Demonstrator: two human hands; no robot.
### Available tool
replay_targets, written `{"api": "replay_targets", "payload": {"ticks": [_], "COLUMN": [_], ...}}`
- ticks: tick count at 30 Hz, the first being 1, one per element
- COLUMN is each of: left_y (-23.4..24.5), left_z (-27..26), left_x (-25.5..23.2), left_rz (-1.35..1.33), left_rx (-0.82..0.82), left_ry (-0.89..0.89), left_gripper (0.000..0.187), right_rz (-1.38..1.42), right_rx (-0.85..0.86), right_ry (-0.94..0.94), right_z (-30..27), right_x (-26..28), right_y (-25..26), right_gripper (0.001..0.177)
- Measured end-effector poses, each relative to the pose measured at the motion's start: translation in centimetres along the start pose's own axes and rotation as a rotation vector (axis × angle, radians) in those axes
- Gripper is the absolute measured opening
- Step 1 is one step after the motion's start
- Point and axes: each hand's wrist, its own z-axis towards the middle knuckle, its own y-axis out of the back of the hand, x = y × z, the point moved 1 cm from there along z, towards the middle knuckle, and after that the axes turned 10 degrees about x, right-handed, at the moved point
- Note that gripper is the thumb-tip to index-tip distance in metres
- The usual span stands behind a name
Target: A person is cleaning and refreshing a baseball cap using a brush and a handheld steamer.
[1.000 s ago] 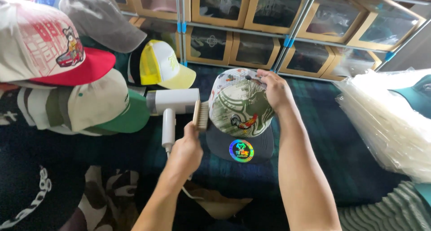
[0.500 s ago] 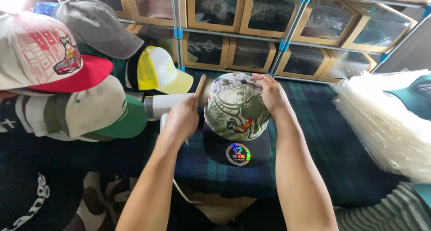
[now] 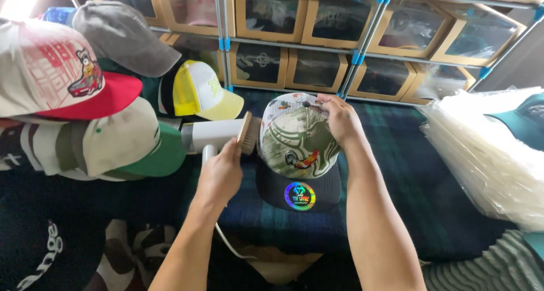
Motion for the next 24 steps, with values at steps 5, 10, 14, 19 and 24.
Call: {"api": "replay_targets", "payload": {"ticks": [5,10,14,19,24], "left_y": [4.2,3.0,3.2,-1.5,3.0], "left_z": [-1.7,7.4,8.7,7.8,-0.3], "left_x": [-9.2,-8.2,-4.5,2.8,-4.2], "left_rz": [0.257,0.222,0.104,0.157,-0.106], "left_rx": [-0.184,0.051,0.208,0.242,0.107], "left_ry": [-0.353,-0.224,0.000,0.079,0.108], "left_gripper": [0.045,0.040,0.040,0.040,0.046], "right_rz": [0.048,0.021,0.027,0.049,0.017], "right_rx": [0.043,0.005,-0.004,-0.012,0.012], "right_ry": [-0.068,-0.063,-0.079,-0.063,-0.069], "right_z": [-4.1,-0.9,-0.1,0.6,0.6], "right_x": [3.8,1.3,-0.3,-0.2,-0.7], "right_y": [-0.1,-0.3,-0.2,0.0,-0.2], "right_gripper": [0.047,0.044,0.043,0.044,0.043]}}
